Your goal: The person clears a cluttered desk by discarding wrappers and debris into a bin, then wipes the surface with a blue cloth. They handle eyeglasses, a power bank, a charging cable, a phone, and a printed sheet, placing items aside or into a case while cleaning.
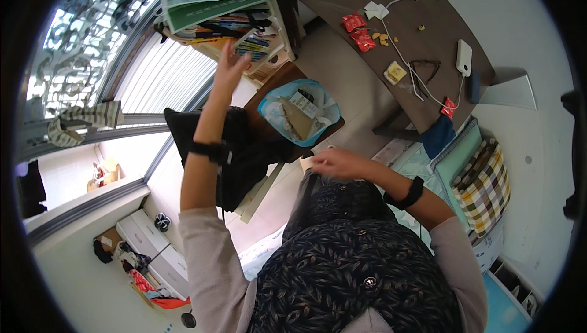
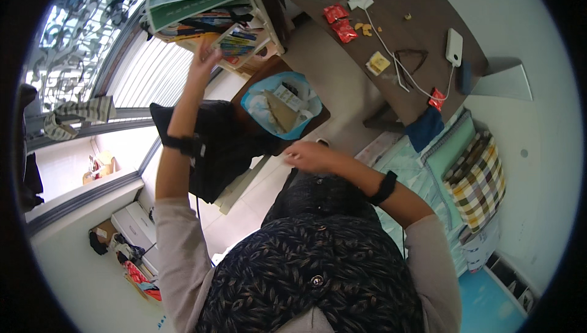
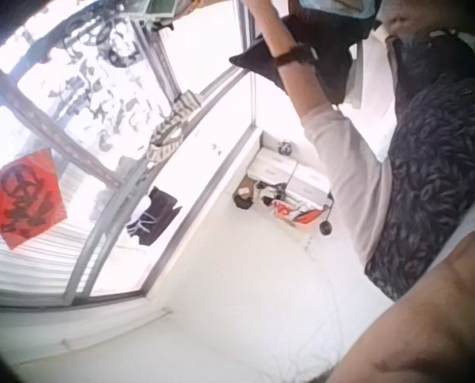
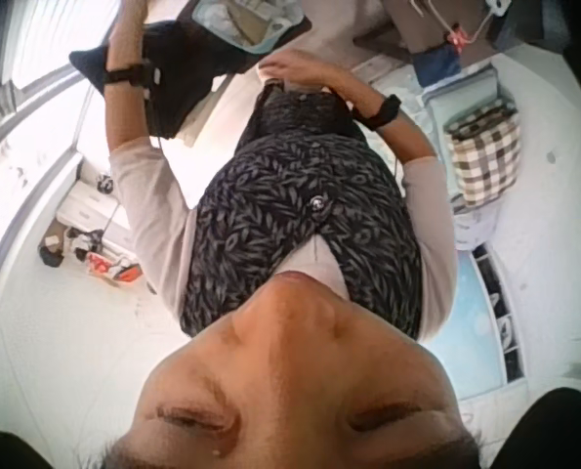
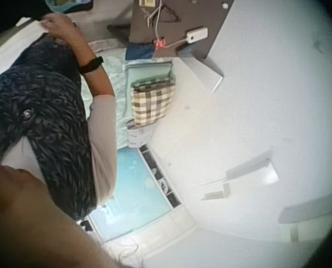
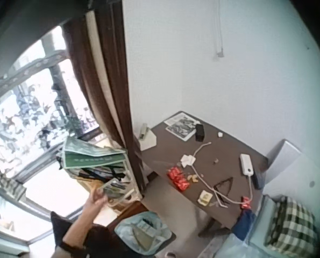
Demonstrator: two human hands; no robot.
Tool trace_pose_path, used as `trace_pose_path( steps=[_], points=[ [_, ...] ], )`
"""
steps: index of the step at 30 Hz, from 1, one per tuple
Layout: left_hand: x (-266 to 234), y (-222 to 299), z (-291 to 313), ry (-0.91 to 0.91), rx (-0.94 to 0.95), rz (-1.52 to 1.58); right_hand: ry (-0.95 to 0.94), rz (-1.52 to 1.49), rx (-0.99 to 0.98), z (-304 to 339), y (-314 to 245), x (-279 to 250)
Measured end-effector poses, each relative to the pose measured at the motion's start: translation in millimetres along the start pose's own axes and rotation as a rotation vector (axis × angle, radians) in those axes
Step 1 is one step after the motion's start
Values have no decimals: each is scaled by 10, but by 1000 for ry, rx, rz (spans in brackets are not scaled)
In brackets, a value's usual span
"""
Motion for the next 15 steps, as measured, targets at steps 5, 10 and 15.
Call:
trace_pose_path(
  steps=[5,10,15],
  points=[
    [-76,1085,-620,192,281,111,-379,-392,-100,-671,-1450,561],
    [44,1450,-762,154,275,243,-614,-834,-21,-952,-1821,918],
    [-161,1628,-773,62,197,360,-721,-780,243,-889,-1858,992]
  ],
)
Point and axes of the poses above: each hand's wrist, its own z-axis away from the middle knuckle, its own x-axis out of the palm, y = z × x, the point moved 2 cm from there along -z, towards the middle knuckle, and after that the axes turned 9 degrees about -z, right-handed, at the moved point
